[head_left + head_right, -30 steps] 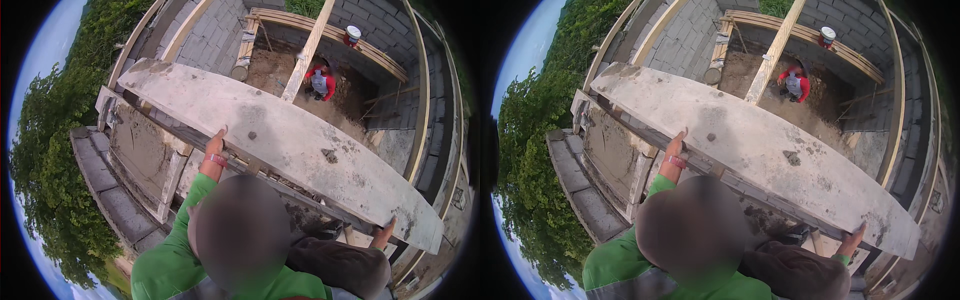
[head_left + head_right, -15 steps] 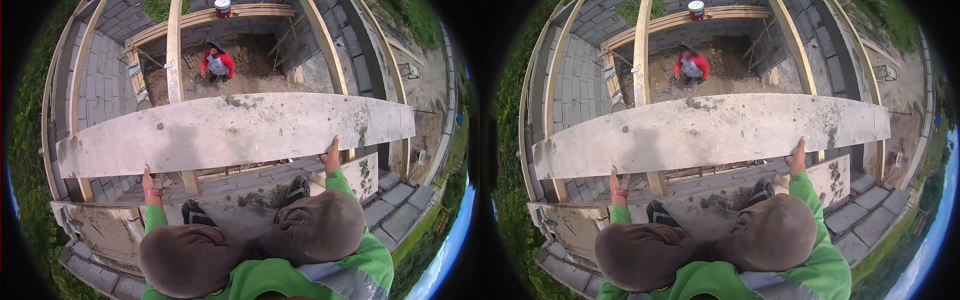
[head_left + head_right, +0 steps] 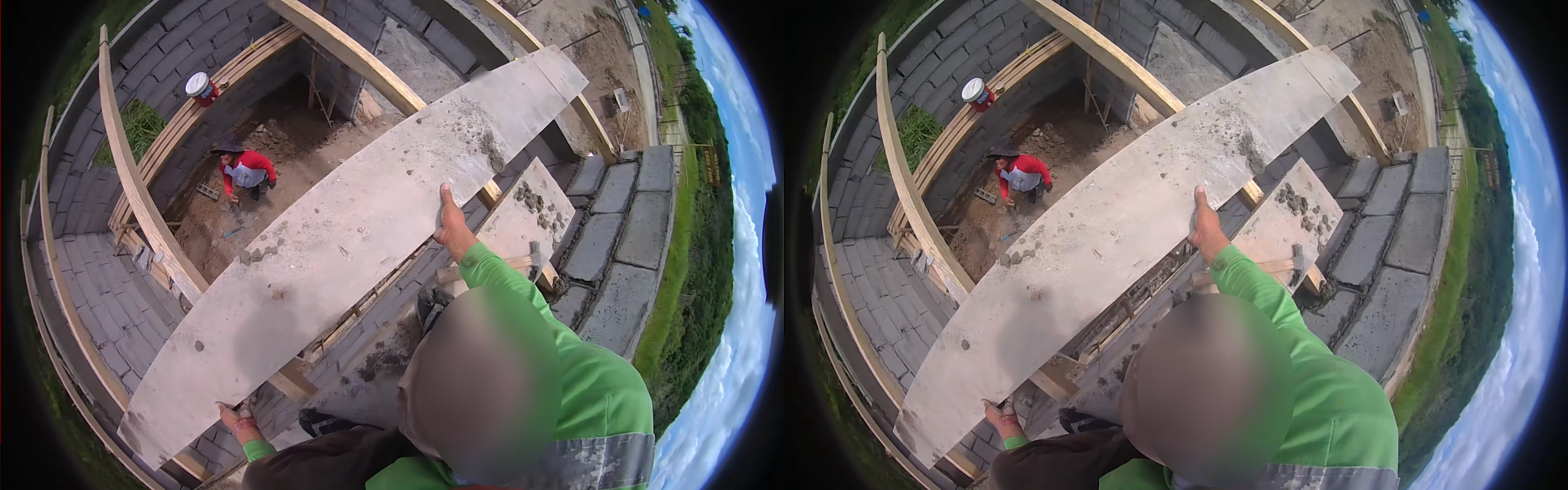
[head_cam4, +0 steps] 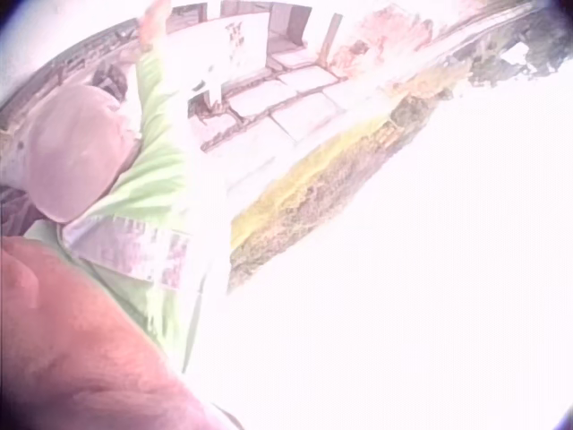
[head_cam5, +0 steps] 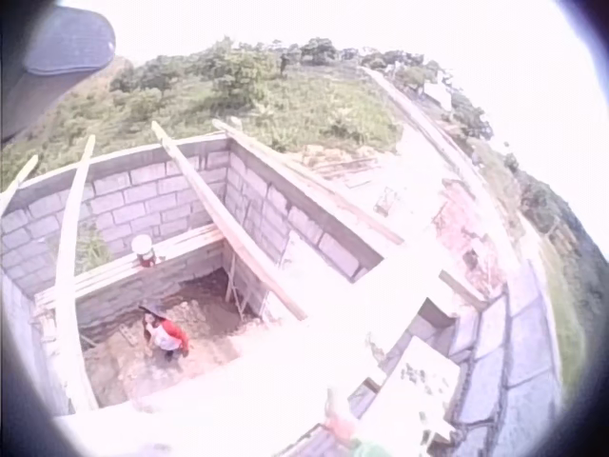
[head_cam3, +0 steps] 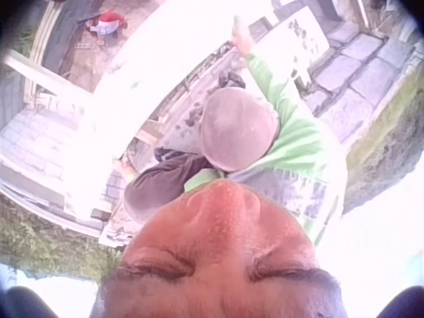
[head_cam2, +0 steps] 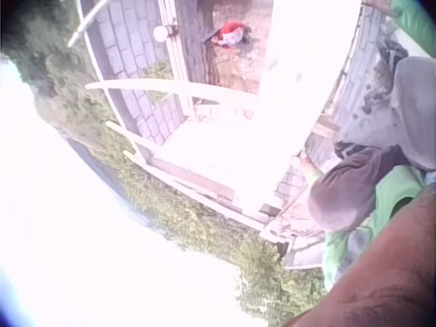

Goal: Perform masonry and structural work on a curved wall, including applying mortar and securing wooden forms.

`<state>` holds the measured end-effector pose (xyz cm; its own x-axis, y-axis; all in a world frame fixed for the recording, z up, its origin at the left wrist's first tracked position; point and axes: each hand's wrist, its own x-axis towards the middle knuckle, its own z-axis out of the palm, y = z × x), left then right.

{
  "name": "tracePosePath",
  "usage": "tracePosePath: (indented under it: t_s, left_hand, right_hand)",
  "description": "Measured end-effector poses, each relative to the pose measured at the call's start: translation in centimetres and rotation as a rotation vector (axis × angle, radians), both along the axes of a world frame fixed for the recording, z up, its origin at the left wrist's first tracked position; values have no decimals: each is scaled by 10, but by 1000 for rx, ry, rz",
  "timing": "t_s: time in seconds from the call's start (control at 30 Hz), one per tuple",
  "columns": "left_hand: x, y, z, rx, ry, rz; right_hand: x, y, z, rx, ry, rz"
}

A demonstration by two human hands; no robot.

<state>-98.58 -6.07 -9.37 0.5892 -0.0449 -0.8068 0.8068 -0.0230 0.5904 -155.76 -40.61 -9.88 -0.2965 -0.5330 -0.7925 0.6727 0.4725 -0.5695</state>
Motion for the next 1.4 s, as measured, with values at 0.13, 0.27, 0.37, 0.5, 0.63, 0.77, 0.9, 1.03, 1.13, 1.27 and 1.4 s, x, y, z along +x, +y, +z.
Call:
tracePosePath:
  t_s: [0.13,0.27,0.37,0.5,0.63,0.77,0.9,1.03,1.13,1.27,1.4]
  left_hand:
    - [-31,-21,28,52,-117,30]
    - [-30,-19,15,16,-168,-93]
    - [1,3,23,-48,-223,-153]
    - [27,-32,21,5,-189,-230]
    - [121,18,-6,30,-160,-111]
    - [113,19,-43,32,-190,38]
    - [108,20,-22,3,-270,82]
    - [34,8,12,140,-265,-252]
    - [-14,52,21,489,-553,-735]
    - [-83,89,62,534,-571,-743]
    - [-120,95,107,647,-498,-561]
  right_hand:
    - [-2,-6,0,23,-30,102]
    - [0,-6,-5,-35,64,14]
    - [13,-10,3,-16,114,128]
    - [11,-28,-13,-40,169,136]
    - [86,-28,10,123,188,429]
    - [119,-28,-22,120,252,466]
    - [116,-34,-22,-19,-105,386]
    - [100,-39,-12,-58,-25,529]
    - [108,-31,-10,-10,-39,607]
    - [105,-28,-8,-11,-26,618]
    - [96,-29,-5,-43,-41,652]
